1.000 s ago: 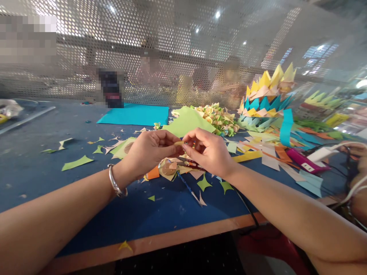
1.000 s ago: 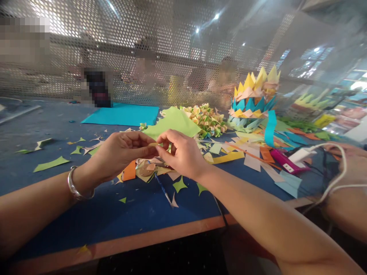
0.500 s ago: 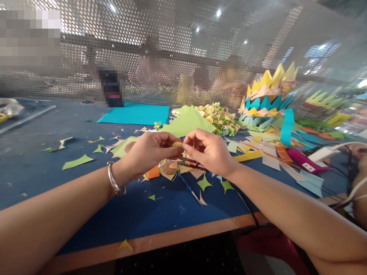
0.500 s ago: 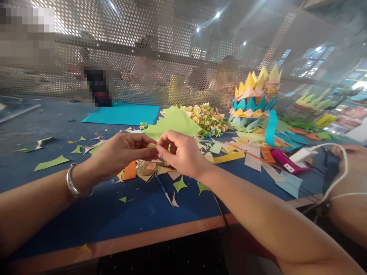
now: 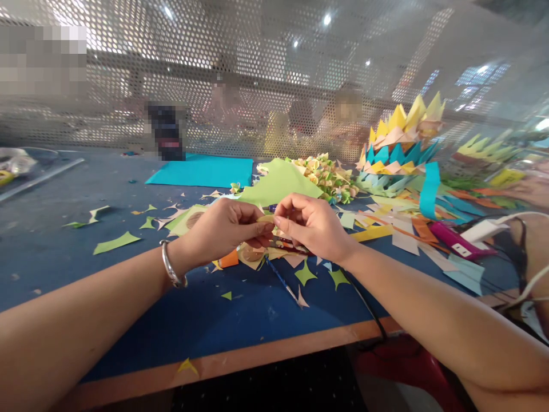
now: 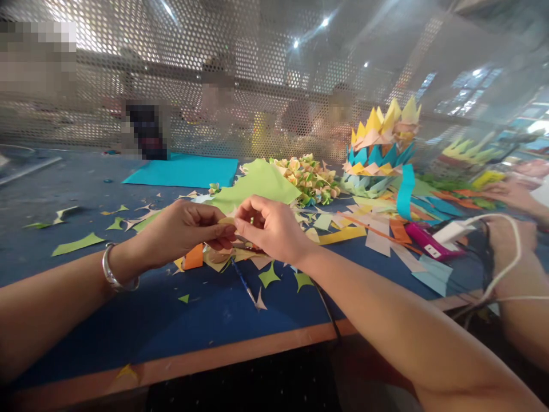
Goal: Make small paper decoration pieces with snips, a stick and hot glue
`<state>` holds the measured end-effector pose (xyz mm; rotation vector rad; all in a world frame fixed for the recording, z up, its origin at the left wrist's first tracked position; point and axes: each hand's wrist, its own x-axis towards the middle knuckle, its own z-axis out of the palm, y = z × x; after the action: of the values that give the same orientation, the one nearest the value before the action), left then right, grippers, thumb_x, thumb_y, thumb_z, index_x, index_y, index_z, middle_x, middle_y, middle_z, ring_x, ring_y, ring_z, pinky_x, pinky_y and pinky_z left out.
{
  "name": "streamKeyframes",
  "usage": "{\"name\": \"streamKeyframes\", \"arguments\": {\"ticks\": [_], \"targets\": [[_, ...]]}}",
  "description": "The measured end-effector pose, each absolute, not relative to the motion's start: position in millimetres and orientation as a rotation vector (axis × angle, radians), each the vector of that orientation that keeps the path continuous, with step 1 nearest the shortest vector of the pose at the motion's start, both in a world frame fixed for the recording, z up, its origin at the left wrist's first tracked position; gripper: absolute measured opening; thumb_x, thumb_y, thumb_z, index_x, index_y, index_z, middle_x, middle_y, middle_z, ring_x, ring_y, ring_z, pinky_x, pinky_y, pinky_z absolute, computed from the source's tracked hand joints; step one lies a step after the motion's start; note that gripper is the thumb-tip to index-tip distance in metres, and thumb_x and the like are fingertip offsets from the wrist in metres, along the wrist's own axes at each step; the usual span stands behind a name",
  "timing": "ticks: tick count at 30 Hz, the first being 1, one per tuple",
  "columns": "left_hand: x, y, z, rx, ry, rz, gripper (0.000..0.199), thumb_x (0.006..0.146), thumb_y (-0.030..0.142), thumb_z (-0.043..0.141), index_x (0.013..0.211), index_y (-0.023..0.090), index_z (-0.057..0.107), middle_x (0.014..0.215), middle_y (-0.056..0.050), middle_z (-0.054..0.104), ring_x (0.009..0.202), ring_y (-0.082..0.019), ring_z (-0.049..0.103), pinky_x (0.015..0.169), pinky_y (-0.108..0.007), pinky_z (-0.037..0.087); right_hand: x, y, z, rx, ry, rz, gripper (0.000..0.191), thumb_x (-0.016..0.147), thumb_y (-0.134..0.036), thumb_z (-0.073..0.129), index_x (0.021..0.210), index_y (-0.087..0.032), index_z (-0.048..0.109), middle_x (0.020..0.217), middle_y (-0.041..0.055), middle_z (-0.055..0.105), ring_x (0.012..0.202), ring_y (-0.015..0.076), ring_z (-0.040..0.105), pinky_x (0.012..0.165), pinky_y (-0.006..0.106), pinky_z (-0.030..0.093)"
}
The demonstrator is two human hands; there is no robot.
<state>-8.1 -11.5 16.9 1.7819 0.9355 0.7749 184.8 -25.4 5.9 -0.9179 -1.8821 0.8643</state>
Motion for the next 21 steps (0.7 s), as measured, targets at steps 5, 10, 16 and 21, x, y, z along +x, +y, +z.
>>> {"name": "streamKeyframes", "arguments": {"ticks": [5, 10, 16, 21], "targets": [[-10.9, -8.7, 17.3, 1.787, 0.899, 0.739, 0.026, 0.076, 0.045, 0.071, 0.069, 0.019, 0.073, 0.069, -0.003, 0.076, 0.066, -0.018, 0.072, 0.065, -0.028, 0.061, 186.0, -24.9, 6.3, -0.913, -1.882, 0.881, 0.015, 0.086, -0.029, 0.063, 0.081, -0.017, 0.056, 0.062, -0.0037, 0.056, 0.043, 0.0056, 0.049, 0.040, 0.019, 0.039], [-12.4, -6.1, 17.5, 1.792, 0.874, 0.696, 0.024, 0.079, 0.042, 0.069, 0.074, 0.020, 0.074, 0.076, -0.005, 0.077, 0.072, -0.019, 0.073, 0.069, -0.028, 0.061, 187.1, -23.4, 5.6, -0.915, -1.870, 0.895, 0.013, 0.086, -0.027, 0.062, 0.081, -0.017, 0.056, 0.061, -0.0047, 0.055, 0.042, 0.0047, 0.048, 0.040, 0.019, 0.038], [-10.7, -9.0, 20.3, 1.783, 0.867, 0.670, 0.023, 0.080, 0.041, 0.069, 0.072, 0.020, 0.074, 0.074, -0.005, 0.077, 0.072, -0.020, 0.074, 0.068, -0.029, 0.061, 187.4, -22.4, 5.8, -0.917, -1.868, 0.915, 0.013, 0.085, -0.027, 0.063, 0.079, -0.017, 0.055, 0.062, -0.0048, 0.053, 0.042, 0.0046, 0.048, 0.041, 0.019, 0.039], [-12.0, -7.3, 20.1, 1.783, 0.855, 0.677, 0.024, 0.080, 0.041, 0.069, 0.070, 0.020, 0.071, 0.072, -0.003, 0.076, 0.067, -0.017, 0.073, 0.065, -0.027, 0.060, 187.4, -22.6, 6.6, -0.903, -1.851, 0.926, 0.014, 0.083, -0.025, 0.066, 0.078, -0.017, 0.055, 0.062, -0.0053, 0.052, 0.043, 0.0042, 0.047, 0.041, 0.018, 0.038]]}}
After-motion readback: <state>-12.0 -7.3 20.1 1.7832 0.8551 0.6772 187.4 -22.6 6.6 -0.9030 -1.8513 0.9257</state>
